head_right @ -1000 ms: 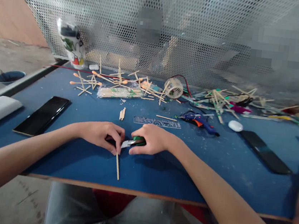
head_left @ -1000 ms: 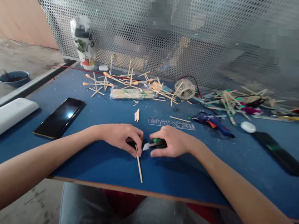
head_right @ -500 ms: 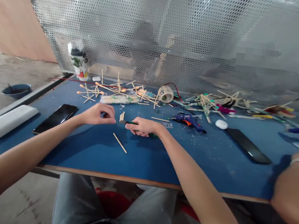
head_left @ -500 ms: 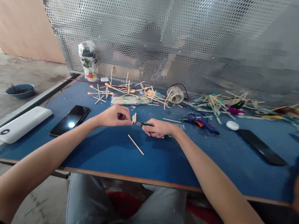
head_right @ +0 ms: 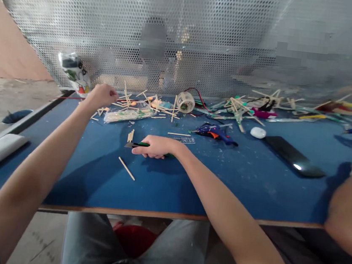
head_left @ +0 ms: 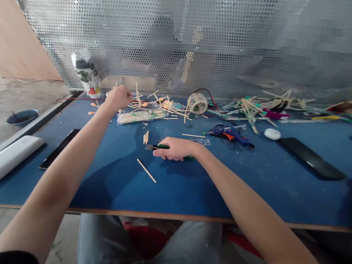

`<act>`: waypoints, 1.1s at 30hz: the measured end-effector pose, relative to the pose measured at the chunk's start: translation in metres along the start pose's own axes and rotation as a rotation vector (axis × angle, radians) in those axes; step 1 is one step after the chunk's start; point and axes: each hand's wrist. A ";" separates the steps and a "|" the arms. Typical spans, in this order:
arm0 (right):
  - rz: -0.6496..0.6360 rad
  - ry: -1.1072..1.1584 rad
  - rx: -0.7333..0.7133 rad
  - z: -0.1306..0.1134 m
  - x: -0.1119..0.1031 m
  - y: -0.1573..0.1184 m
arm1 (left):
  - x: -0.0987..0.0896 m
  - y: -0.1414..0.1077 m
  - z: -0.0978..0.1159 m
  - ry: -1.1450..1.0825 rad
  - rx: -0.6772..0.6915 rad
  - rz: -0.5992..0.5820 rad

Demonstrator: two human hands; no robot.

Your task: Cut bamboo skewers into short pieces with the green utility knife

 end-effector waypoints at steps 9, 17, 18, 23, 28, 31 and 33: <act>-0.012 -0.003 -0.005 0.004 -0.003 0.000 | 0.049 0.046 -0.002 0.196 -0.094 -0.217; -0.021 -0.029 0.007 0.000 -0.001 0.002 | 0.085 0.052 -0.009 0.207 -0.129 -0.124; -0.021 -0.032 0.009 -0.001 -0.001 0.002 | 0.087 0.052 -0.010 0.200 -0.134 -0.116; -0.024 -0.046 0.008 -0.003 0.000 0.004 | 0.093 0.050 -0.019 0.150 -0.140 -0.103; -0.016 -0.071 0.001 -0.004 0.001 0.003 | 0.096 0.049 -0.026 0.102 -0.166 -0.100; -0.011 -0.088 -0.011 -0.005 0.002 0.003 | 0.096 0.049 -0.027 0.072 -0.175 -0.095; -0.009 -0.099 -0.016 -0.005 0.002 0.002 | 0.096 0.050 -0.028 0.055 -0.187 -0.097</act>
Point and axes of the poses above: each hand's wrist, its own y-axis towards the middle knuckle, its own x-axis out of the palm, z = x × y, and after that the axes turned 3 degrees about y, right-handed
